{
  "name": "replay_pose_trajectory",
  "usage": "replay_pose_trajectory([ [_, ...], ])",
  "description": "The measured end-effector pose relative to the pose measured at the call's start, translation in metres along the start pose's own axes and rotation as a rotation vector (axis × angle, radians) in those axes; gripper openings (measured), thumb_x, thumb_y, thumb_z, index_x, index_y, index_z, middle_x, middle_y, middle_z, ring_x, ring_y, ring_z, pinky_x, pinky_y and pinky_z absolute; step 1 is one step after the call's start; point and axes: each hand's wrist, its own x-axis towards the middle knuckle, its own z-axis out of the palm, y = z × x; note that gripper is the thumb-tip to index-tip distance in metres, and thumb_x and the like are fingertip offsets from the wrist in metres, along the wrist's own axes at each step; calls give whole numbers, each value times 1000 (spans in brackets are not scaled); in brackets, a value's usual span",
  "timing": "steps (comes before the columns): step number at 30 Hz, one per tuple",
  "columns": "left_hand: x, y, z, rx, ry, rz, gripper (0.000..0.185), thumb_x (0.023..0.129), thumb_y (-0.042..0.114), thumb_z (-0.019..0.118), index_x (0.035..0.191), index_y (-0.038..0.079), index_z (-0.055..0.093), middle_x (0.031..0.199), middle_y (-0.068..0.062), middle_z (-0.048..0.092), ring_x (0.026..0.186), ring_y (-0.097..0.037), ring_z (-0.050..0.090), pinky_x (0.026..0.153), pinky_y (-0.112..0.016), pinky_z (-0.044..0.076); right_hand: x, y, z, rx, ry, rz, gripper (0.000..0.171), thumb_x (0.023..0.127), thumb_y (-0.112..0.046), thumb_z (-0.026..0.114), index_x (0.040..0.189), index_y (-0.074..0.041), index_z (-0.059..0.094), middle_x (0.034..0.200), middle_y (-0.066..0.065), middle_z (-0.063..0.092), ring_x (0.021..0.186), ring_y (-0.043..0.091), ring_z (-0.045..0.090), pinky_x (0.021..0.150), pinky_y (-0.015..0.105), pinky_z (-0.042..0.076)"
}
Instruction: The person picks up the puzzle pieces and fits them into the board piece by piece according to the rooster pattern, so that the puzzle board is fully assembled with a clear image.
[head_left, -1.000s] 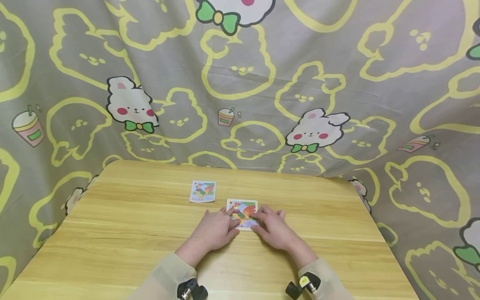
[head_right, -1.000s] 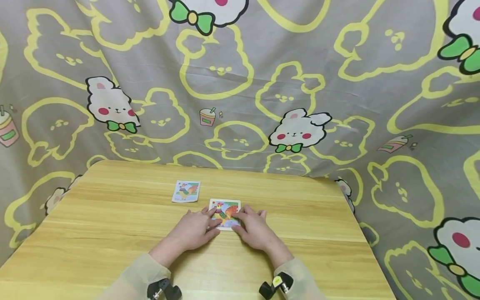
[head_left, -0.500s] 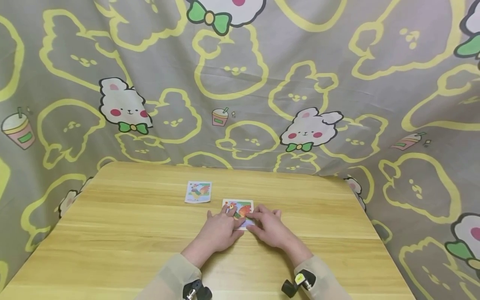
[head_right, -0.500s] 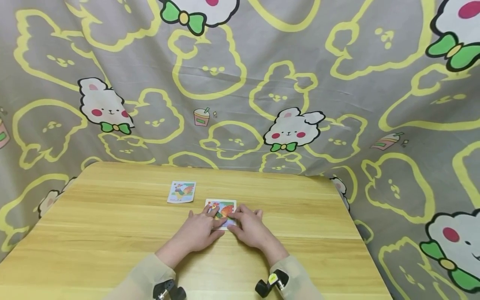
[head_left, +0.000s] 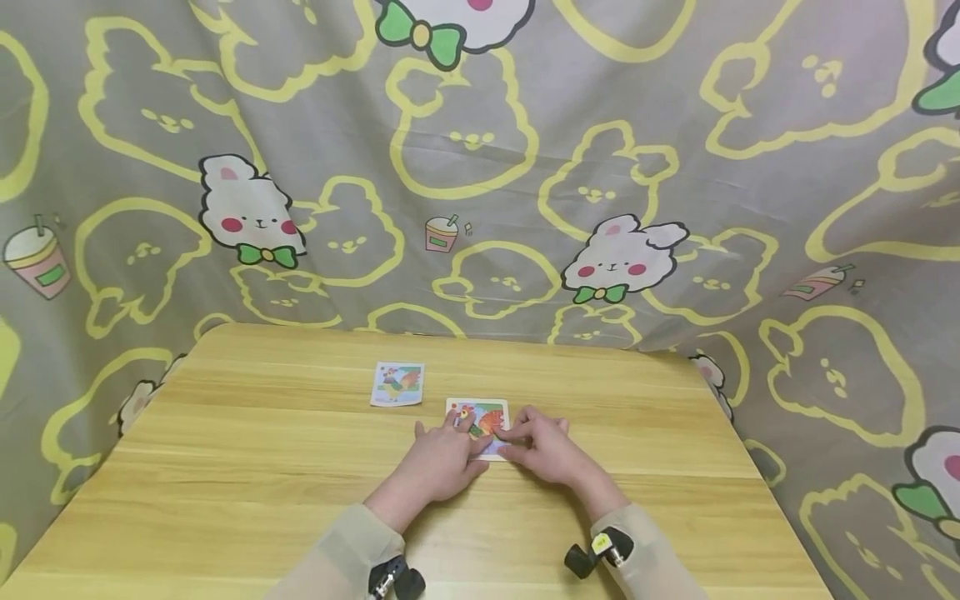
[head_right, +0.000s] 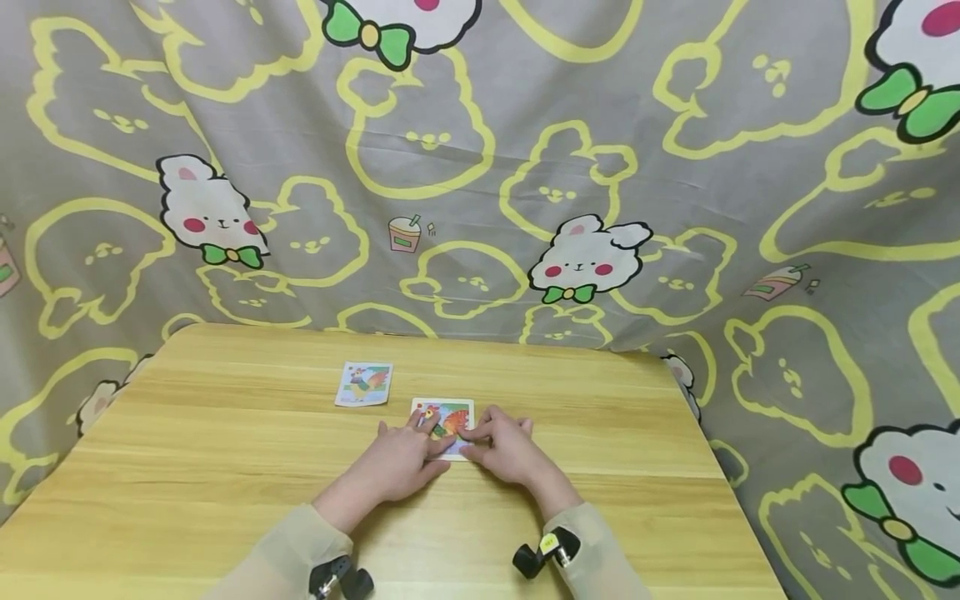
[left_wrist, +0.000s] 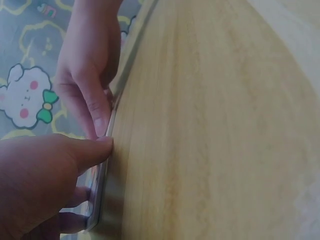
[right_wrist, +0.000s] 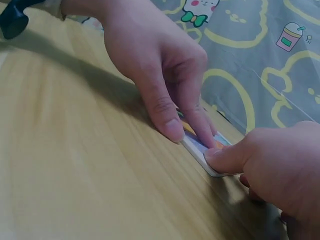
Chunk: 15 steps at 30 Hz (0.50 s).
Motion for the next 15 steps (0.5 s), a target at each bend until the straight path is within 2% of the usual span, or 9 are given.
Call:
replay_pose_trajectory([
  [6, 1, 2, 2, 14, -8, 11, 47, 104, 47, 64, 148, 30, 66, 162, -16, 45, 149, -45, 39, 98, -85, 36, -1, 3, 0, 10, 6, 15, 31, 94, -28, 83, 121, -15, 80, 98, -9, 57, 85, 13, 51, 86, 46, 22],
  [15, 2, 2, 5, 53, -1, 41, 47, 106, 47, 61, 150, 31, 63, 164, -12, 44, 149, -45, 38, 97, -86, 37, -6, 7, -1, -46, 24, -18, 34, 95, -29, 82, 125, -15, 79, 99, -10, 54, 83, 12, 48, 84, 44, 22],
])
